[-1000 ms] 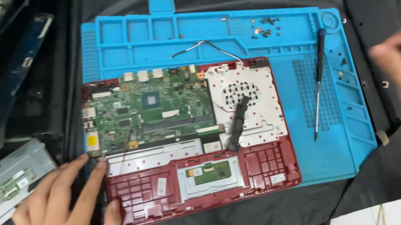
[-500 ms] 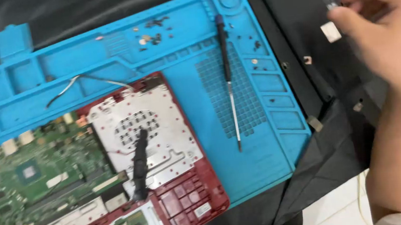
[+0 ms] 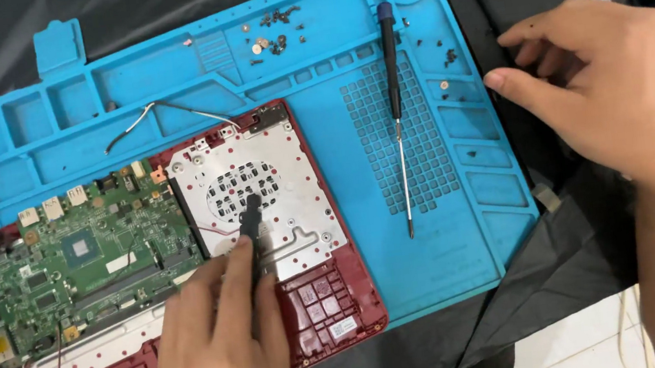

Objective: The person assembles a laptop by connecting internal cables, installing a hard drive, and securing the battery. They use a screwdriver to fasten screws and ensure components are properly seated within the red laptop chassis.

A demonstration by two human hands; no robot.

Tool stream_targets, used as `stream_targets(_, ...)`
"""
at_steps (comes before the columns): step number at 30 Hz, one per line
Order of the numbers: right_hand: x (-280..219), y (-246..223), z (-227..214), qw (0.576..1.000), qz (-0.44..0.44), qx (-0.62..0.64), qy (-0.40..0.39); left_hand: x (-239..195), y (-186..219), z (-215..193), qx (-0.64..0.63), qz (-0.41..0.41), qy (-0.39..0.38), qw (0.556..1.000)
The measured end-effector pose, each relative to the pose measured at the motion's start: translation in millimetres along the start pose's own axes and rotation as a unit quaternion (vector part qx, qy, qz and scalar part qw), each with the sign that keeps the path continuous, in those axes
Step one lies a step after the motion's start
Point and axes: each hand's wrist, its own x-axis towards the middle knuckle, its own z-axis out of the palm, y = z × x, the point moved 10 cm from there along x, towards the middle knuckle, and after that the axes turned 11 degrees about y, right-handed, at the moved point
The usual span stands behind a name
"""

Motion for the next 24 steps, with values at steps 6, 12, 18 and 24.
stream_targets(6,0,-26,7,1.0,-0.023,0.012,-0.009,-17,-2,-25,-0.096,-0.037,0.09,0.991)
stream_targets(12,-10,-149,18,0.968,-0.24,0.069,-0.008,-39,1,-25,-0.18,-0.044,0.144,0.972)
stream_targets(18,-18,-268,76,0.914,-0.348,0.194,-0.077,-51,30,-6,-0.232,0.045,0.027,0.971)
stream_targets(24,-47,-358,132,0.868,-0.427,0.208,-0.144,-72,3,-48,-0.23,0.132,0.042,0.963)
